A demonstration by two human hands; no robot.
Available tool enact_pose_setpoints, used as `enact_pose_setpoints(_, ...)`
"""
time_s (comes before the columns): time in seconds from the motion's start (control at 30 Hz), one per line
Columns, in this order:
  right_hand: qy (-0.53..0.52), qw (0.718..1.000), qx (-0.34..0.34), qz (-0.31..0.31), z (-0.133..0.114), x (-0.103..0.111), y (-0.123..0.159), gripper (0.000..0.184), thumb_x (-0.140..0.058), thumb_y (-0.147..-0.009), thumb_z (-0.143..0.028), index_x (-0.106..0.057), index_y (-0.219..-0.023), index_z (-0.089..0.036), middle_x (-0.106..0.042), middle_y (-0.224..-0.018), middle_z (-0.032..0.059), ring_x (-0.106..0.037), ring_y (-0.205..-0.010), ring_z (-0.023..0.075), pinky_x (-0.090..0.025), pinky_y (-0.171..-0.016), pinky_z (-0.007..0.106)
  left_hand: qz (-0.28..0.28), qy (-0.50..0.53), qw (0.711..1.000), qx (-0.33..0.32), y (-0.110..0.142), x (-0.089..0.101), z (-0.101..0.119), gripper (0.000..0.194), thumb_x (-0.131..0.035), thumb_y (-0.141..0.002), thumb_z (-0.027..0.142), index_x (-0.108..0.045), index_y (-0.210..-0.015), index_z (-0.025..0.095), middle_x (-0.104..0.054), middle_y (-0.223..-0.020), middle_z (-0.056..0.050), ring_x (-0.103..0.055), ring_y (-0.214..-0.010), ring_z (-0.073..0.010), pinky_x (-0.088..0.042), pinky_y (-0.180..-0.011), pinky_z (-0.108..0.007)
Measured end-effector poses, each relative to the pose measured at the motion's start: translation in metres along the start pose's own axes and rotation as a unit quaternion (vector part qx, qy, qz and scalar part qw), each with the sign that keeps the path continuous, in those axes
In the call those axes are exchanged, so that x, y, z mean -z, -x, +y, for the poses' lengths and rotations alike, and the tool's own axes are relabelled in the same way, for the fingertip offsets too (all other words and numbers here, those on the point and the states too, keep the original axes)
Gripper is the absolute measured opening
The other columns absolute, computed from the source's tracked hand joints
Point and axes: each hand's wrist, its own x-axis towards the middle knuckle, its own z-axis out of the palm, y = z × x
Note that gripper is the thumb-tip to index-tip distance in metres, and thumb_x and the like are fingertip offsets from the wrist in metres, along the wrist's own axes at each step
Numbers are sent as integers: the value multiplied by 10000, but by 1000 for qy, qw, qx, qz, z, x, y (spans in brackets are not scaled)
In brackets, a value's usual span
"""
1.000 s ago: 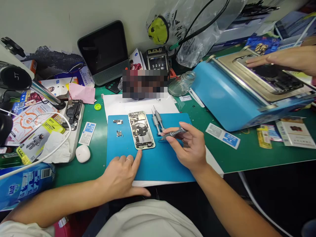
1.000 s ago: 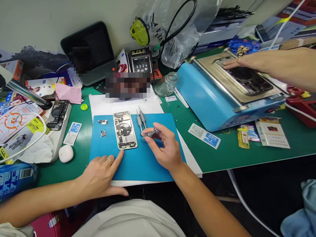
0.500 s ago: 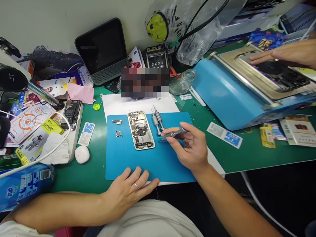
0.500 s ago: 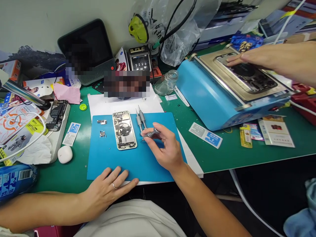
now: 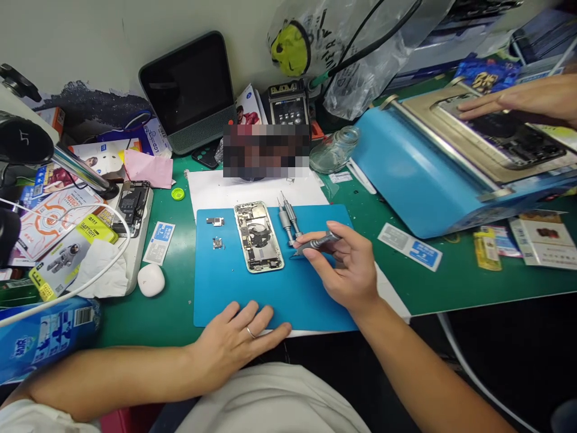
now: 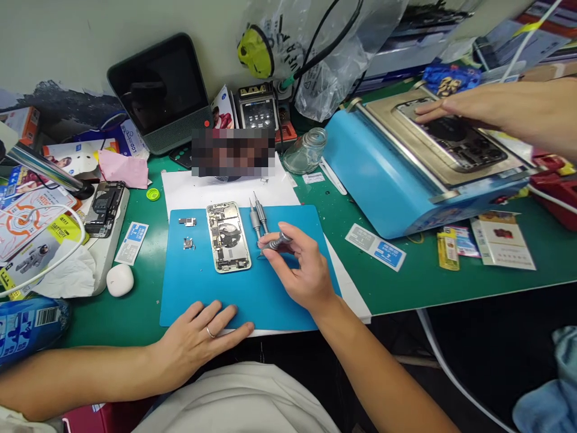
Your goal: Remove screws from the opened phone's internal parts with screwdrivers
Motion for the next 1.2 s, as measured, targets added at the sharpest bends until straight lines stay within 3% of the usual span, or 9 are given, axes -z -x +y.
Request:
enact_pose_setpoints(0.17, -4, 999, 32, 6, 3, -1, 0, 685, -665, -921, -91, -406, -1491, -367, -762, -1084, 20, -770, -936, 184, -699, -786, 374, 8, 16, 1000, 21, 0, 0, -2, 800, -642, -914, 214, -297, -1636, 204, -342, -1664, -155, -314, -1528, -371, -278, -1197, -498)
enact_pose_setpoints(0.33, 2, 997, 73, -16, -13, 4, -7, 658, -671, -916, -74, -442, -1457, -371, -777, -1087, 16, -783, -940, 196, -708, -747, 355, -10, 42, 997, 61, -3, -3, -2, 995, -768, -805, 185, -235, -1641, 267, -105, -1723, -242, -141, -1583, -481, -201, -1222, -626)
enact_pose_setpoints(0.47, -7, 989, 91, -117, -28, 2, -22, 560, -666, -936, -91, -503, -1391, -374, -790, -1099, 10, -794, -937, 202, -711, -792, 374, -18, 72, 995, 63, -6, 1, -8, 966, -747, -820, 153, -241, -1630, 295, -73, -1725, -247, -102, -1591, -470, -200, -1234, -631)
enact_pose_setpoints(0.53, -4, 981, 139, -135, -28, -5, -29, 555, -666, -949, -120, -477, -1412, -362, -795, -1112, 21, -802, -940, 205, -712, -824, 386, -19, 93, 994, 54, -6, 5, -11, 915, -728, -839, 165, -265, -1620, 277, -66, -1725, -249, -91, -1595, -459, -194, -1248, -620)
enact_pose_setpoints(0.67, -20, 970, 217, -106, -18, -25, -32, 647, -653, -961, -133, -373, -1490, -380, -797, -1106, 29, -813, -936, 212, -729, -747, 363, -16, 116, 992, 43, -8, 8, -14, 906, -717, -835, 150, -264, -1615, 235, -64, -1712, -287, -83, -1594, -453, -212, -1255, -614)
enact_pose_setpoints(0.83, -47, 969, 226, -93, -10, -38, -24, 709, -661, -928, -72, -371, -1532, -303, -806, -1077, 63, -816, -924, 225, -725, -754, 361, -18, 132, 991, 31, -9, 5, -14, 934, -743, -816, 167, -265, -1617, 223, -85, -1703, -304, -93, -1578, -496, -226, -1240, -658)
enact_pose_setpoints(1.2, -36, 969, 221, -105, -9, -39, -20, 701, -659, -913, -41, -401, -1503, -318, -807, -1109, 72, -819, -924, 231, -724, -741, 351, -16, 129, 991, 34, -10, 5, -14, 928, -741, -811, 165, -278, -1614, 214, -117, -1708, -282, -119, -1585, -472, -255, -1244, -629)
